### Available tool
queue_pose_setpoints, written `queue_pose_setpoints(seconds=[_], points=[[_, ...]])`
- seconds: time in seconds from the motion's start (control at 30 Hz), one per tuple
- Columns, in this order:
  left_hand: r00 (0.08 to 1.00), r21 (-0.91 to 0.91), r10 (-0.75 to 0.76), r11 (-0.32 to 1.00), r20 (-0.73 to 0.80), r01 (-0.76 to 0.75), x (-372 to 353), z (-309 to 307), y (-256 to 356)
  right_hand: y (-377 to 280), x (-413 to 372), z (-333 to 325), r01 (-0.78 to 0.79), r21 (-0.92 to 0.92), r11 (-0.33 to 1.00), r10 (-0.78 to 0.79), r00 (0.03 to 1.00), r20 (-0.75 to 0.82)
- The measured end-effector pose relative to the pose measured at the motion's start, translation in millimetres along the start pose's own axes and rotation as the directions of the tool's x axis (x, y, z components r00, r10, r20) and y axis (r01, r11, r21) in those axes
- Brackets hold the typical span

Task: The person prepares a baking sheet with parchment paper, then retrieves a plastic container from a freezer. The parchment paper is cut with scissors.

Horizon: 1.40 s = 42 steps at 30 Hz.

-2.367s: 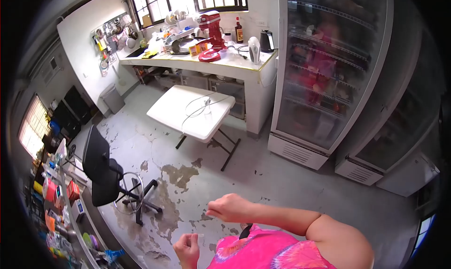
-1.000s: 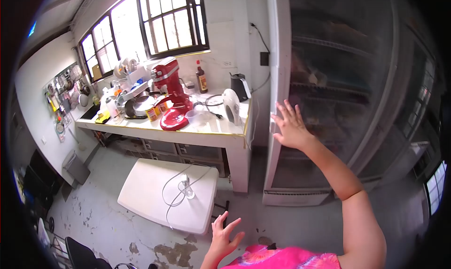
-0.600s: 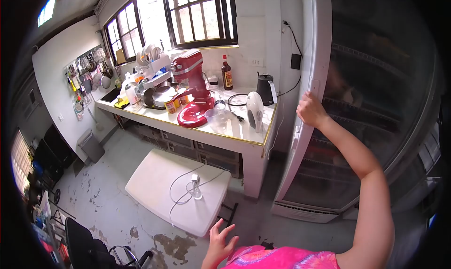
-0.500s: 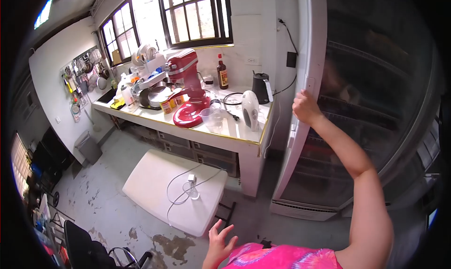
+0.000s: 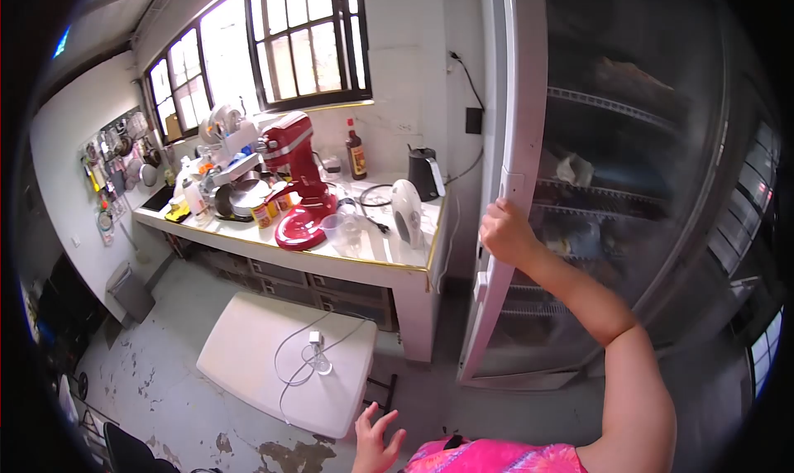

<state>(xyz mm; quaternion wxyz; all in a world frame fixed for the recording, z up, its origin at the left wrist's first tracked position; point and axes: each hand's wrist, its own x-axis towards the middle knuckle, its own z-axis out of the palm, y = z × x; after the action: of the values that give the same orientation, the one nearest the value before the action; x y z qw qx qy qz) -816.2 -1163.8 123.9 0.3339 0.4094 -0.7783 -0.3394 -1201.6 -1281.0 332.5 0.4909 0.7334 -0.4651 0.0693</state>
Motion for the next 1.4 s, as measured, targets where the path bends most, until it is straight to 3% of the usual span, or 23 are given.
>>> queue_pose_setpoints(seconds=[0.17,0.2,0.23,0.3,0.33,0.4,0.43,0.5,0.57,0.67,0.77,0.8,0.9,0.93,1.1,1.17,1.23,1.3,1.4], points=[[0.985,-0.039,0.17,0.985,0.003,-0.169,6,-18,20,-45,-39,-99,0.071,-0.028,0.997,-0.072,0.995,-0.068],[0.997,-0.156,0.014,0.988,0.082,-0.001,4,-22,26,-54,-49,-114,0.061,0.024,0.998,-0.056,0.984,-0.169],[0.995,-0.161,0.026,0.987,0.1,-0.009,4,-29,32,-64,-58,-136,0.02,0.098,0.995,0.001,0.98,-0.201],[0.89,-0.138,-0.285,0.926,0.354,0.352,-1,-41,40,-83,-78,-183,-0.043,0.123,0.992,0.066,0.981,-0.184],[0.885,-0.133,-0.276,0.929,0.374,0.346,-8,-42,34,-92,-88,-202,-0.083,0.115,0.99,0.106,0.971,-0.216],[0.948,-0.128,-0.06,0.986,0.312,0.105,-20,-38,17,-112,-112,-238,-0.211,0.003,0.978,0.203,0.938,-0.282],[0.943,-0.127,-0.052,0.987,0.328,0.098,-23,-37,14,-122,-125,-255,-0.296,-0.101,0.95,0.25,0.914,-0.321],[0.95,-0.112,0.208,0.976,0.235,-0.186,-29,-36,9,-132,-153,-284,-0.472,-0.257,0.843,0.35,0.845,-0.405],[0.932,-0.13,0.202,0.977,0.301,-0.17,-32,-33,4,-143,-178,-297,-0.737,-0.204,0.645,0.542,0.629,-0.558],[0.896,-0.166,0.174,0.979,0.408,-0.115,-39,-32,9,-154,-205,-333,-0.85,-0.186,0.492,0.676,0.508,-0.533],[0.87,-0.201,0.158,0.977,0.467,-0.07,-43,-31,19,-156,-214,-353,-0.901,0.23,0.368,0.742,0.136,-0.656],[0.865,-0.218,0.157,0.974,0.478,-0.057,-43,-30,21,-155,-220,-362,-0.917,0.287,0.276,0.75,0.018,-0.661],[0.854,-0.165,0.197,0.977,0.482,-0.132,-37,-26,26,-140,-240,-383,-0.938,0.252,0.237,0.685,-0.022,-0.728],[0.852,-0.165,0.203,0.976,0.482,-0.139,-33,-22,28,-137,-237,-389,-0.946,0.275,0.172,0.656,-0.098,-0.748],[0.842,-0.28,0.262,0.95,0.471,-0.139,-2,1,49,-113,-274,-414,-0.919,0.347,0.189,0.561,-0.189,-0.806],[0.818,-0.249,0.317,0.943,0.479,-0.219,23,21,61,-105,-285,-421,-0.93,0.351,0.112,0.509,-0.249,-0.824],[0.79,-0.222,0.369,0.929,0.489,-0.296,51,49,77,-98,-317,-427,-0.923,0.35,0.161,0.487,-0.234,-0.841],[0.749,-0.248,0.498,0.867,0.437,-0.432,88,82,105,-95,-341,-434,-0.992,0.101,0.073,0.459,-0.056,-0.887],[0.633,-0.316,0.637,0.77,0.44,-0.555,148,130,174,-89,-351,-440,-0.977,0.185,0.108,0.427,-0.122,-0.896]])
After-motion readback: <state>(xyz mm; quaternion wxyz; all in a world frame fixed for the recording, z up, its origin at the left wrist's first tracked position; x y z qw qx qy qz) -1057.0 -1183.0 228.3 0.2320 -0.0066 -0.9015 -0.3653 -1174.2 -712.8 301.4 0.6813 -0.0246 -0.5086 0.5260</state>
